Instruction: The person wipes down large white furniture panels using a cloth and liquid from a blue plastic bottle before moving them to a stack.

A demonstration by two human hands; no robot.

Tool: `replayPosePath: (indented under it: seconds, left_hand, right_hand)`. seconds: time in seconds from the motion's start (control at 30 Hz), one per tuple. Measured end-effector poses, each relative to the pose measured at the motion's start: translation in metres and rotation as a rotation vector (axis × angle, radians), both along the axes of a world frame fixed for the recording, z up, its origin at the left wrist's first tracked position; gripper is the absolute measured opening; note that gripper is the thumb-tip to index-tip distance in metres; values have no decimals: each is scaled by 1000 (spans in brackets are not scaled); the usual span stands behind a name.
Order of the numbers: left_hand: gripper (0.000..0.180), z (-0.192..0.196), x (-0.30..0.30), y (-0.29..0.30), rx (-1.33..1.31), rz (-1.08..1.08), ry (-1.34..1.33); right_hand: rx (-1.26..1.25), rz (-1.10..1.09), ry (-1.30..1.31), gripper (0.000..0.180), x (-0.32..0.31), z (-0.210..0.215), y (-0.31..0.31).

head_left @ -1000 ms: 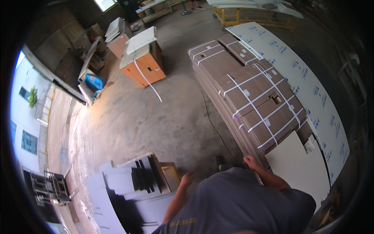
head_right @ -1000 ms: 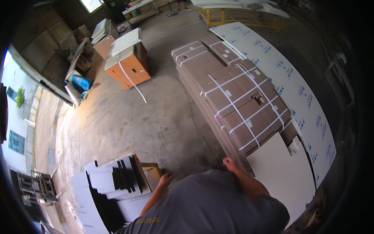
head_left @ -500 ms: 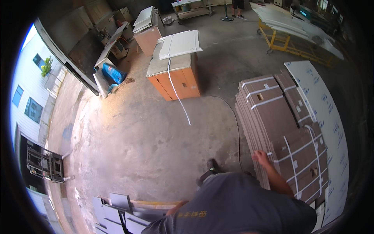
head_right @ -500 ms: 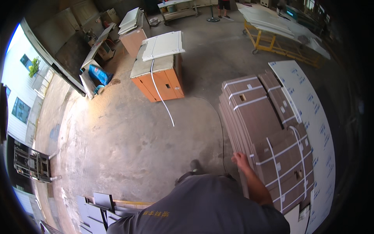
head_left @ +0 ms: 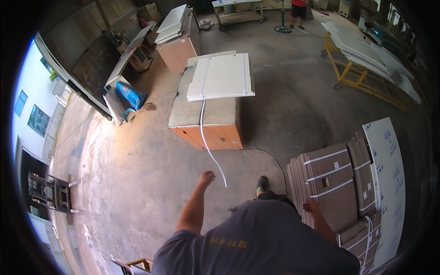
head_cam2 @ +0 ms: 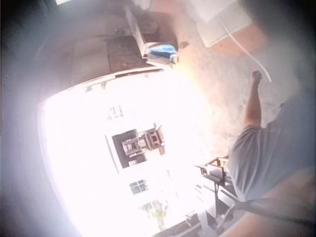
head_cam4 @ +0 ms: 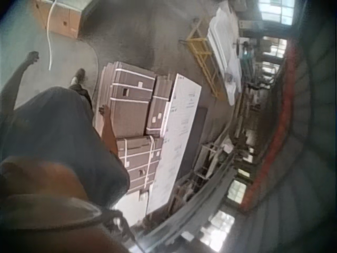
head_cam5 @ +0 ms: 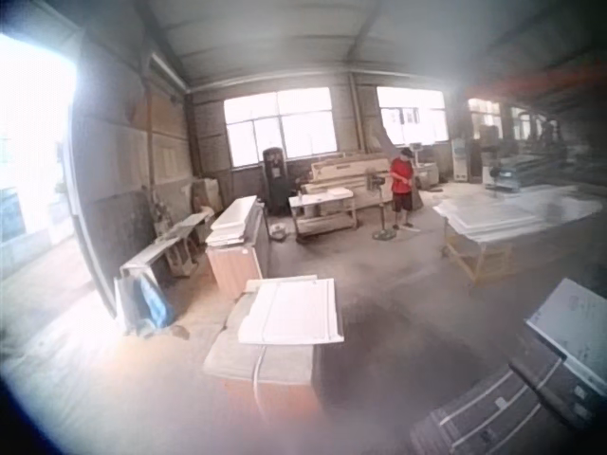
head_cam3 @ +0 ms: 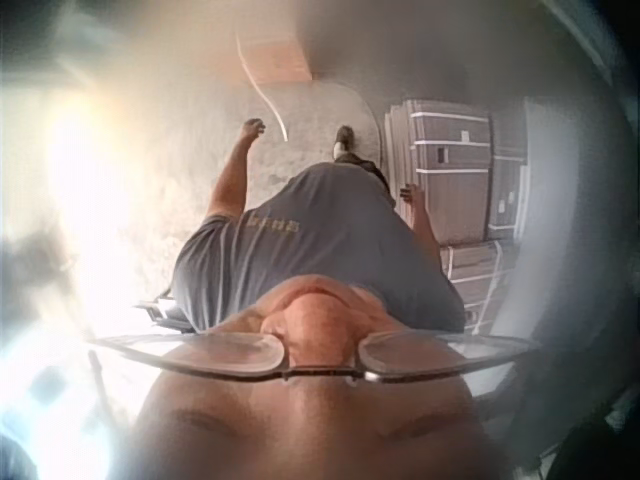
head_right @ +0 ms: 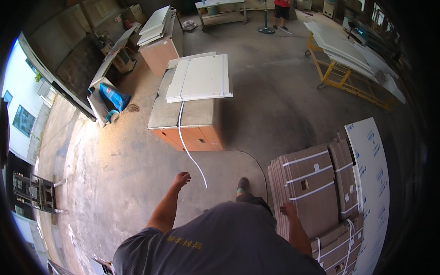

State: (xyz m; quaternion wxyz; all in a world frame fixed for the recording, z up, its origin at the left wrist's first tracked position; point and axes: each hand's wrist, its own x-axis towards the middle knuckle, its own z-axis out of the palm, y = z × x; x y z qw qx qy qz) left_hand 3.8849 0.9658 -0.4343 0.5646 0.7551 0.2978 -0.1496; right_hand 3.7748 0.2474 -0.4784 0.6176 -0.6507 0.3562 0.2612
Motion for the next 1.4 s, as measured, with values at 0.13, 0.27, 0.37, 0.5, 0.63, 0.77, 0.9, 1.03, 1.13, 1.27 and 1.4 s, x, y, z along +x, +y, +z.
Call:
replayPosePath:
  seconds: [0.13, 0.27, 0.37, 0.5, 0.63, 0.77, 0.9, 1.03, 1.13, 1.27, 1.4]
  left_hand:
    - [53, 20, 170, 40, 494, -178, -153]
    - [63, 49, 306, 133, 636, -14, -186]
    - [69, 64, 457, 187, 799, 18, -163]
    - [86, 60, 640, 236, 861, 91, -41]
    - [93, 21, 766, 296, 848, 74, -53]
    - [95, -10, 836, 283, 792, -70, 41]
    - [92, -14, 835, 335, 576, -7, 92]
    - [92, -3, 850, 325, 182, 64, 237]
    - [92, 6, 856, 324, 120, 87, 217]
    - [81, 12, 816, 357, -126, 123, 234]
    - [65, 18, 797, 351, -287, 157, 152]
  right_hand:
    - [-36, 64, -251, 40, 235, -41, 13]
    - [-18, 129, -296, 40, 465, 62, 158]
    - [-37, 183, -489, 39, 621, 86, 234]
    - [-332, 378, -753, 41, 801, 79, 345]
    - [-562, 294, -527, 96, 937, 54, 452]
    - [-569, 167, -248, 95, 982, 37, 484]
    - [-588, 129, -241, 84, 990, 47, 520]
    - [-618, 62, -231, 79, 991, 4, 499]
    - [-564, 13, -272, 79, 996, -22, 497]
    - [-376, 58, -345, 78, 997, 0, 502]
    - [-254, 142, -356, 72, 991, 20, 455]
